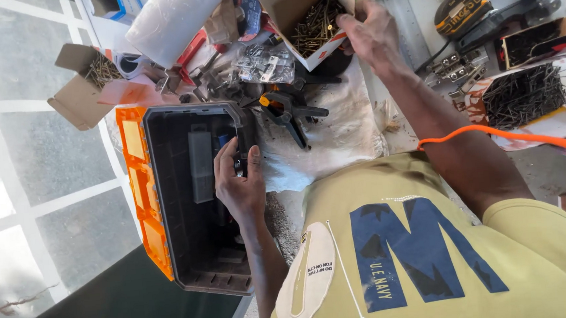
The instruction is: The person sorts through various hardware items on a cluttered workbench, picking up and inspecting a wrench, a small orange tool, a screwdriver, a package of drill bits, and a roll of tape. They place these items into an orange toolbox and then close the lid.
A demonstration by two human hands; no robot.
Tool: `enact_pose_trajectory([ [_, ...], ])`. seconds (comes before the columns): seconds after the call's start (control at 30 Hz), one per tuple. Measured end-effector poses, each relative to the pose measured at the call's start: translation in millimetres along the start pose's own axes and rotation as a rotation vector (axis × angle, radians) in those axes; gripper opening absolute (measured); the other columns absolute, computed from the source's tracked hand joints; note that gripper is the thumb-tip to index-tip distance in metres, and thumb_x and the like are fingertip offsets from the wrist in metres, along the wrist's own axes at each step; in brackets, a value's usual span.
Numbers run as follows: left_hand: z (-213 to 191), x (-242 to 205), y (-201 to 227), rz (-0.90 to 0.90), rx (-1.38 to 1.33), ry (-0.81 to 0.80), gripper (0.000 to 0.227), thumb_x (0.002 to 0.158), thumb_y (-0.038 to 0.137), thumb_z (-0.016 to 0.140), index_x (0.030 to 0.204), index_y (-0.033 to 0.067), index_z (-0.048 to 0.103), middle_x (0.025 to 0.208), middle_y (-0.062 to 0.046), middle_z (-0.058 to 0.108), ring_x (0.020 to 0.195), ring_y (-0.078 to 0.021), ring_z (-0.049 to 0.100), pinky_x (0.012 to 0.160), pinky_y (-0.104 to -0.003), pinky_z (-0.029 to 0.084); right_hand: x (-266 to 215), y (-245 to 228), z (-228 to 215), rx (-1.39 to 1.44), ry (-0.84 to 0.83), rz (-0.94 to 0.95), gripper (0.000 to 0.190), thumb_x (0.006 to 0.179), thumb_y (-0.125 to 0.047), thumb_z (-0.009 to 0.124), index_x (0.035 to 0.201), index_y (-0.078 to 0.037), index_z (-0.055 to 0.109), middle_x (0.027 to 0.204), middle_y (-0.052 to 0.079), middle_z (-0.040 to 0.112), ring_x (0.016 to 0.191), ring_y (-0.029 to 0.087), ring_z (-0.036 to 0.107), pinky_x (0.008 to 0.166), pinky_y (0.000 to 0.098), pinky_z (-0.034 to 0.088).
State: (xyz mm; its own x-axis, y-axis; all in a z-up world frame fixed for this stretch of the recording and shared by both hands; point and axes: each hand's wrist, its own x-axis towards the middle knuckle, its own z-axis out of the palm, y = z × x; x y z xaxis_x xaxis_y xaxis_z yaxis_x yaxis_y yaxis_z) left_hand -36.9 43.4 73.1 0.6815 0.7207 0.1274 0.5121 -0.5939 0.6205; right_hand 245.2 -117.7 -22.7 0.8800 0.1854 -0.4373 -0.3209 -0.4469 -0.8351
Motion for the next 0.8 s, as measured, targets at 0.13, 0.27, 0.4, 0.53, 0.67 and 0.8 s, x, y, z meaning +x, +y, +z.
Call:
enact_pose_trajectory([
  [0.13, 0.5, -2.7, 1.3, -0.031, -0.037, 0.015, 0.035, 0.095, 0.03, 0.075, 0.123, 0.0095, 0.07, 0.124, -0.008, 0.07, 0.116, -0.0221, 0.068, 0.094, -0.036, 0.057, 18.4, 21.4, 5.8, 0.166, 0.068, 0.025, 0.024, 0.096, -0.007, 0.061, 0.118, -0.004, 0.07, 0.097, 0.007, 0.079, 0.059, 0.01, 0.079, 0.046, 0.0144, 0.07],
  [0.27, 0.4, 0.7, 0.1, -0.001, -0.066, 0.023, 0.032, 0.096, 0.027, 0.074, 0.122, 0.0075, 0.07, 0.122, -0.01, 0.07, 0.115, -0.0224, 0.068, 0.094, -0.035, 0.057, 15.7, 36.9, -5.3, 0.305, 0.139, -0.186, 0.023, 0.089, 0.011, 0.052, 0.087, -0.003, 0.07, 0.084, 0.007, 0.071, 0.062, 0.017, 0.075, 0.046, 0.02, 0.07],
  [0.4, -3.7, -0.1, 1.1, -0.006, -0.086, 0.029, 0.035, 0.097, 0.03, 0.073, 0.123, 0.0079, 0.069, 0.123, -0.01, 0.07, 0.109, -0.0223, 0.069, 0.091, -0.036, 0.059, -10.4, 49.3, -51.0, 0.312, 0.221, -0.27, 0.015, 0.093, -0.002, 0.061, 0.081, -0.005, 0.071, 0.072, 0.001, 0.064, 0.059, 0.012, 0.059, 0.044, 0.0286, 0.051],
  [0.53, -3.3, 3.7, 5.9, -0.012, -0.102, 0.053, 0.032, 0.097, 0.024, 0.074, 0.125, 0.0093, 0.068, 0.122, -0.01, 0.07, 0.11, -0.0233, 0.069, 0.091, -0.037, 0.06, -34.9, 63.8, -113.2, -0.373, 0.24, -0.479, 0.04, 0.099, -0.011, 0.065, 0.069, -0.007, 0.039, 0.067, 0.001, 0.025, 0.068, 0.013, 0.027, 0.06, 0.0389, 0.023],
  [0.67, 4.7, 11.2, 11.1, 0.018, -0.096, 0.064, 0.033, 0.097, 0.027, 0.074, 0.125, 0.0101, 0.068, 0.122, -0.009, 0.07, 0.116, -0.0263, 0.068, 0.098, -0.041, 0.057, -38.1, 79.6, -118.9, -0.697, 0.159, -0.706, 0.02, 0.103, -0.015, 0.071, 0.107, -0.006, 0.088, 0.08, 0.016, 0.073, 0.067, 0.015, 0.064, 0.058, 0.0335, 0.044],
  [0.8, 2.2, 15.0, 21.4, 0.042, -0.105, 0.016, 0.036, 0.097, 0.03, 0.074, 0.127, 0.0118, 0.066, 0.125, -0.008, 0.069, 0.118, -0.0266, 0.067, 0.098, -0.043, 0.057, -47.7, 71.8, -102.3, -0.732, -0.125, -0.429, 0.029, 0.095, -0.019, 0.061, 0.113, -0.018, 0.084, 0.091, 0.008, 0.077, 0.071, 0.022, 0.066, 0.067, 0.0349, 0.05],
])
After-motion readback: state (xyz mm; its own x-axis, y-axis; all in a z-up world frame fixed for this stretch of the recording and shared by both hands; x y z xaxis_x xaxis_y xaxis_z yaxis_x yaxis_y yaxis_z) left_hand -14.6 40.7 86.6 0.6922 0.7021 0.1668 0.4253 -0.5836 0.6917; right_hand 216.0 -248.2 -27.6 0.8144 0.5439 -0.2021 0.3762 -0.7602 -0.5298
